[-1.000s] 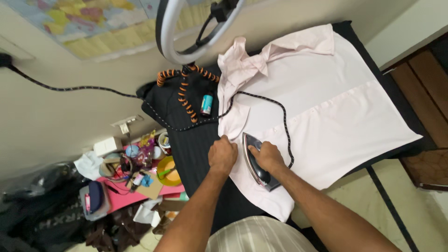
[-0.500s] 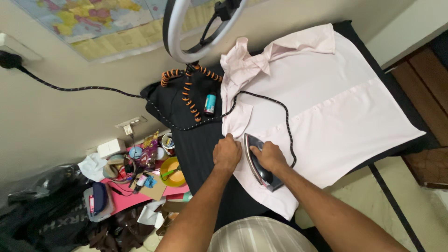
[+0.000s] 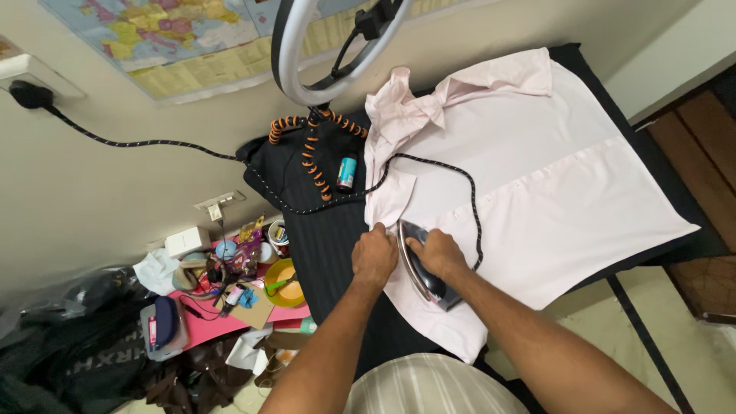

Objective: The person irons a light pink button-up shirt on a black ironing board. They smooth the fabric with their hands, use a steam iron to press the front and sleeves, and spray the shirt with water from a bottle to remove wrinkles.

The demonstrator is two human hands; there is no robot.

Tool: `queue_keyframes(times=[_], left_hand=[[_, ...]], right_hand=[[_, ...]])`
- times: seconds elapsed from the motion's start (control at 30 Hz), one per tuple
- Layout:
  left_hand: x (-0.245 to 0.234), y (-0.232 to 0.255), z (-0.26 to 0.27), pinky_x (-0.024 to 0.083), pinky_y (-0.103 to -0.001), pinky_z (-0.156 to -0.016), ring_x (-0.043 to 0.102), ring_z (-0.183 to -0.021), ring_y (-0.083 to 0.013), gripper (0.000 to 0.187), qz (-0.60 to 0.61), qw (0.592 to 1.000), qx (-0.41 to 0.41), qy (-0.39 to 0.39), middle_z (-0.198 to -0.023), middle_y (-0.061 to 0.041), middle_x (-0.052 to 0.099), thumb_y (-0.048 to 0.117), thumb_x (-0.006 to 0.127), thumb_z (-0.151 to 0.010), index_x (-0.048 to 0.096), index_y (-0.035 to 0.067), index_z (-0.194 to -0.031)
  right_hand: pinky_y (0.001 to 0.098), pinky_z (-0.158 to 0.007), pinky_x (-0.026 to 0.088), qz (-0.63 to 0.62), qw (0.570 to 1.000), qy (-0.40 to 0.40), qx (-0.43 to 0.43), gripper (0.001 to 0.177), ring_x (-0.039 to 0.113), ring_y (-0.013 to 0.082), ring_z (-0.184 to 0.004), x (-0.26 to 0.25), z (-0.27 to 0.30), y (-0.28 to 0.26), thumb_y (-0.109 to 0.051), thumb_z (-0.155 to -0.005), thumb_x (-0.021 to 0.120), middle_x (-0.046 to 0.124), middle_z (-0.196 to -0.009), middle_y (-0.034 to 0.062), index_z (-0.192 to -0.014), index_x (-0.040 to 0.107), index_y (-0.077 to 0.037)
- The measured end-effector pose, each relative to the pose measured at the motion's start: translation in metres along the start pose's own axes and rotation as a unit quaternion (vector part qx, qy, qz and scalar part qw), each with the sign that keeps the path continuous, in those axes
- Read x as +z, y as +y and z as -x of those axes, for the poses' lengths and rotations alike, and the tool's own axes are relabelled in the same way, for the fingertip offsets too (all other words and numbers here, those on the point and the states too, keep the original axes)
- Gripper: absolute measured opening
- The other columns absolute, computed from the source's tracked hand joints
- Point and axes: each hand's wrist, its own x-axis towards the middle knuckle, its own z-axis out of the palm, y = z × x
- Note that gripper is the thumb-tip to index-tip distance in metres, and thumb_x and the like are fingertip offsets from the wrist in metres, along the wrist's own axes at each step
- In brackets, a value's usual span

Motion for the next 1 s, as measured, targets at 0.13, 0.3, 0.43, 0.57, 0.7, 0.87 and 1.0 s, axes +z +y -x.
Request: queue_keyframes(times=[0.13,0.3,0.43,0.57,0.7,0.87,1.0], left_hand=[[0.006,-0.002,0.003,0.057,-0.054,-0.083,0.071,-0.094,-0.0470,0.032,-0.026,1.000,0.002,-0.007,-0.098,-0.029,0.072,0.029,0.055,-0.098,0.062,0.000,-0.111],[0.011,-0.004,0.002,0.058,-0.052,-0.084,0.072,-0.094,-0.0447,0.029,-0.042,0.999,-0.019,0.022,-0.098,-0.027,0.073,0.027,0.053,-0.100,0.061,0.001,-0.112],[0.010,0.000,0.002,0.058,-0.051,-0.084,0.072,-0.093,-0.0442,0.030,-0.036,0.999,-0.024,0.026,-0.097,-0.027,0.073,0.027,0.052,-0.100,0.060,0.000,-0.111],[0.010,0.004,0.010,0.057,-0.052,-0.085,0.072,-0.094,-0.0444,0.030,-0.041,0.998,-0.033,0.025,-0.097,-0.027,0.073,0.026,0.050,-0.101,0.060,0.000,-0.111],[0.008,0.004,0.007,0.057,-0.052,-0.084,0.071,-0.095,-0.0451,0.029,-0.039,0.998,-0.034,0.033,-0.098,-0.027,0.073,0.025,0.052,-0.100,0.060,0.000,-0.111],[0.015,-0.001,0.002,0.057,-0.053,-0.085,0.071,-0.096,-0.0453,0.028,-0.037,0.997,-0.059,0.043,-0.100,-0.028,0.073,0.024,0.052,-0.099,0.060,0.000,-0.110],[0.019,-0.002,0.000,0.057,-0.052,-0.085,0.071,-0.096,-0.0454,0.027,-0.037,0.996,-0.072,0.041,-0.101,-0.028,0.073,0.024,0.052,-0.100,0.060,0.000,-0.109]], right_hand=[[0.0490,-0.082,0.059,0.001,1.000,-0.006,-0.002,0.063,0.074,0.0420,-0.092,-0.002,0.001,-0.001,-0.058,-0.089,0.067,0.074,-0.096,0.0280,-0.099,0.072,0.004],[0.0479,-0.082,0.059,0.061,0.997,-0.032,-0.036,0.062,0.075,0.0390,-0.091,-0.023,0.027,0.029,-0.059,-0.086,0.069,0.075,-0.096,0.0255,-0.099,0.073,0.002],[0.0482,-0.081,0.059,0.085,0.996,-0.026,-0.032,0.062,0.074,0.0398,-0.091,-0.028,0.024,0.021,-0.059,-0.087,0.068,0.074,-0.097,0.0248,-0.099,0.072,0.002],[0.0483,-0.081,0.059,0.051,0.998,-0.029,-0.031,0.061,0.074,0.0398,-0.090,-0.023,0.014,0.003,-0.058,-0.089,0.067,0.075,-0.096,0.0256,-0.097,0.073,0.002],[0.0484,-0.081,0.059,0.056,0.997,-0.023,-0.042,0.060,0.074,0.0400,-0.090,-0.029,0.016,0.009,-0.058,-0.088,0.068,0.074,-0.096,0.0254,-0.096,0.074,0.001],[0.0484,-0.080,0.060,0.097,0.994,-0.038,-0.046,0.061,0.075,0.0382,-0.088,-0.047,0.028,0.054,-0.060,-0.088,0.065,0.075,-0.095,0.0233,-0.097,0.072,0.000],[0.0486,-0.081,0.060,0.093,0.995,-0.012,-0.023,0.062,0.075,0.0385,-0.091,-0.059,0.008,0.085,-0.061,-0.088,0.064,0.075,-0.097,0.0236,-0.098,0.071,0.000]])
